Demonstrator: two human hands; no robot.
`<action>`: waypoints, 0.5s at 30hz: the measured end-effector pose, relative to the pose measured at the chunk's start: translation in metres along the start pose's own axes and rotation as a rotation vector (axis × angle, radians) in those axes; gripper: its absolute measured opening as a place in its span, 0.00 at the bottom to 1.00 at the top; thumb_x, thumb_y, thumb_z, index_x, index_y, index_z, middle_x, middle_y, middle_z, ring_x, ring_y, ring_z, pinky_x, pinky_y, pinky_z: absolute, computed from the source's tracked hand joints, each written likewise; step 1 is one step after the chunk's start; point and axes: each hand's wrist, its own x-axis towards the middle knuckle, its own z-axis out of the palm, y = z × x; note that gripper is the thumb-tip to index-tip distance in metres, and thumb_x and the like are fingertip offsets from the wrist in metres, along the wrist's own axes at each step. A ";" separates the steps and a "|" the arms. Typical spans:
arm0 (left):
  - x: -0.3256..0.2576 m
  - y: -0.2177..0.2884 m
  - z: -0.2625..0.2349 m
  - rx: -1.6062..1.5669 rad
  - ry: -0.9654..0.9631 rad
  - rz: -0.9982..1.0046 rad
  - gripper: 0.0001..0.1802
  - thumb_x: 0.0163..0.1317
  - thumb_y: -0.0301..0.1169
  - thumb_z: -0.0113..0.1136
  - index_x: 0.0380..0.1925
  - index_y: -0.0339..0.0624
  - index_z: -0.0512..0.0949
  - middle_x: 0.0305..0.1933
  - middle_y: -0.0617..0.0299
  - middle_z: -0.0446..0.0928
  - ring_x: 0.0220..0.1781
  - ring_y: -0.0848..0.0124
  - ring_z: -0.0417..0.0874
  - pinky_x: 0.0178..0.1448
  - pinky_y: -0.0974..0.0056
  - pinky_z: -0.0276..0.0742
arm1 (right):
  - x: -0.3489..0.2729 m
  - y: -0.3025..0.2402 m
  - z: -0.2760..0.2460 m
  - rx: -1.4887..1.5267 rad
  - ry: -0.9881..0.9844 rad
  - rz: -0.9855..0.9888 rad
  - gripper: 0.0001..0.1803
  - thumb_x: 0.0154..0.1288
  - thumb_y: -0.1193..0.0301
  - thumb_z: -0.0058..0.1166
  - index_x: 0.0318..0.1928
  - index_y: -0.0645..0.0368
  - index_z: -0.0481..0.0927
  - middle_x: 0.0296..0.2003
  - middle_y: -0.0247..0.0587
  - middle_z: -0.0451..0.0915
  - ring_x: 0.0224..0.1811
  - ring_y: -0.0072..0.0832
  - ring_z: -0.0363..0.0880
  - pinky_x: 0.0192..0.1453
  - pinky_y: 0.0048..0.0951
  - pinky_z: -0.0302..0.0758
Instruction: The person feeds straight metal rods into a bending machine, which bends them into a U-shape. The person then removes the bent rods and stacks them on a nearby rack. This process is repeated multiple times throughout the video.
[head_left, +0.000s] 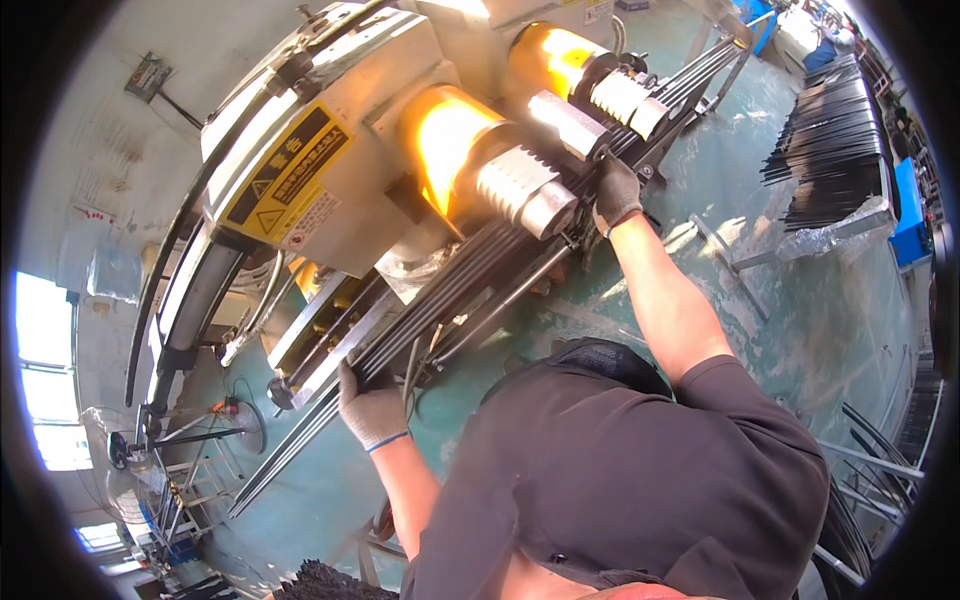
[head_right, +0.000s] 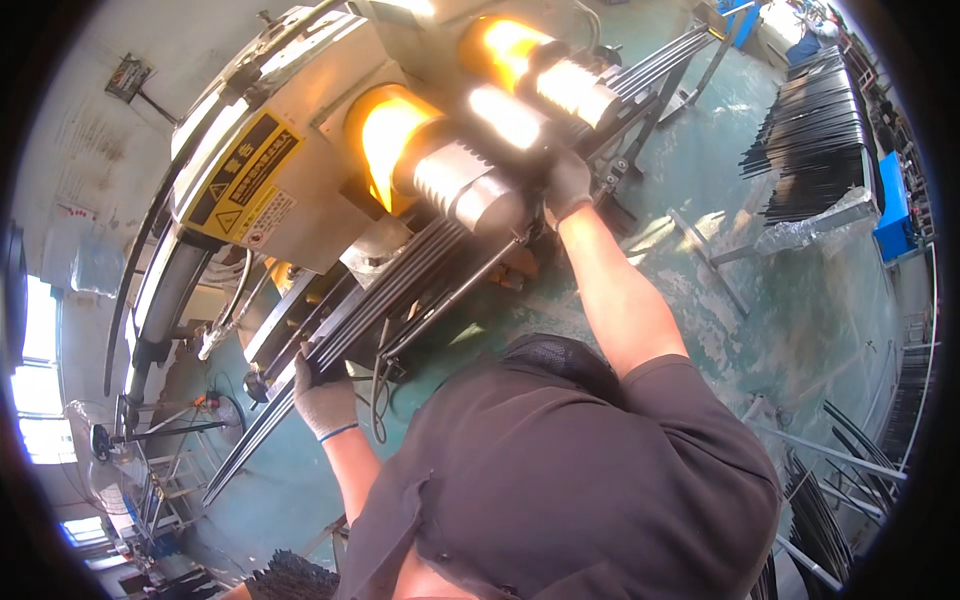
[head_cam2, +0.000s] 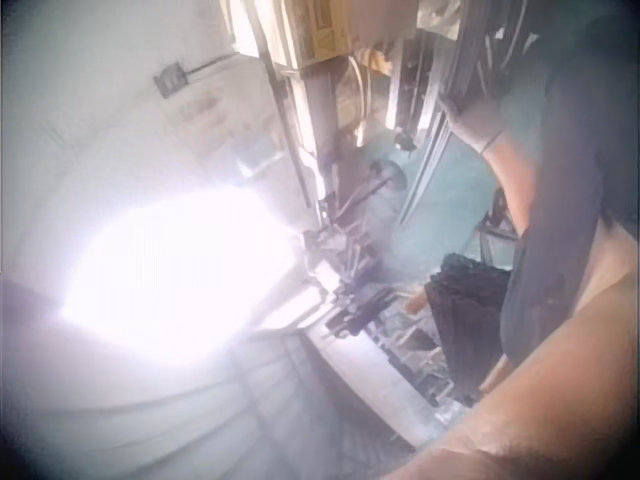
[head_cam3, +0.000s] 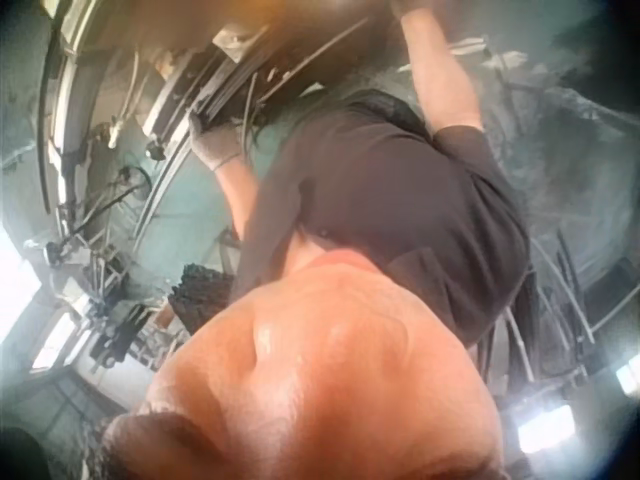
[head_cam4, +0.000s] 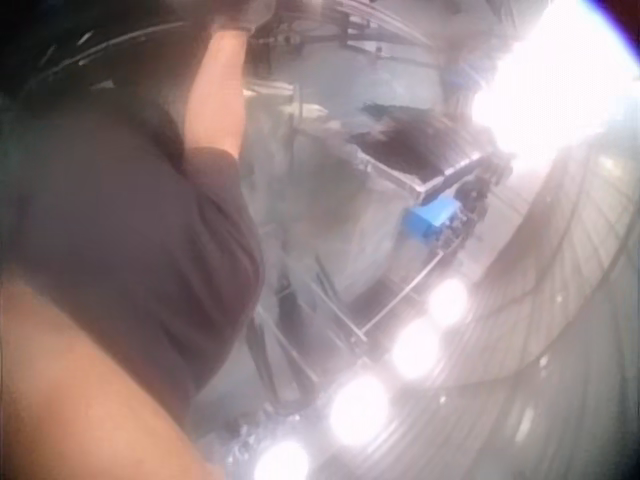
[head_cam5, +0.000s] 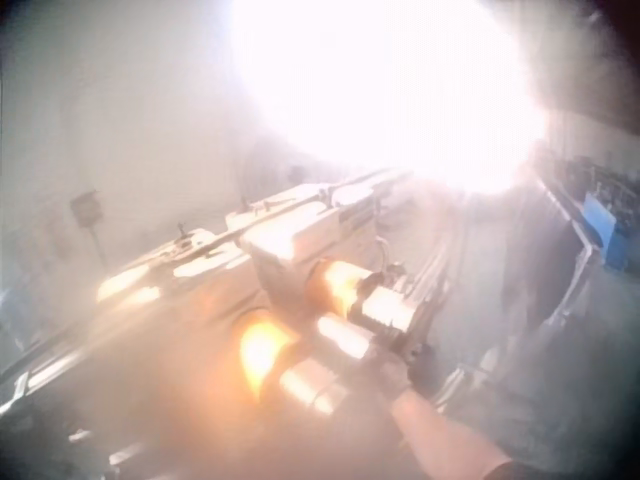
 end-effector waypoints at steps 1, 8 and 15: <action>-0.001 0.003 0.003 -0.025 -0.031 0.000 0.14 0.75 0.36 0.61 0.50 0.35 0.82 0.54 0.51 0.84 0.61 0.52 0.82 0.74 0.47 0.74 | 0.008 0.002 -0.002 -0.102 0.012 -0.073 0.13 0.75 0.62 0.55 0.43 0.58 0.86 0.36 0.36 0.83 0.35 0.26 0.80 0.40 0.29 0.74; 0.006 0.034 -0.030 -0.039 0.130 0.131 0.17 0.78 0.36 0.57 0.53 0.33 0.80 0.56 0.52 0.84 0.62 0.54 0.82 0.73 0.45 0.75 | 0.032 0.028 -0.018 -1.116 -0.104 -0.580 0.08 0.67 0.72 0.56 0.39 0.59 0.87 0.39 0.58 0.86 0.44 0.54 0.85 0.48 0.47 0.81; 0.019 0.016 -0.021 0.052 0.016 0.219 0.15 0.76 0.36 0.61 0.49 0.33 0.81 0.52 0.51 0.84 0.59 0.55 0.83 0.70 0.48 0.78 | 0.006 0.004 0.009 -0.006 0.074 0.114 0.18 0.76 0.65 0.45 0.41 0.64 0.86 0.38 0.58 0.86 0.44 0.49 0.85 0.47 0.42 0.77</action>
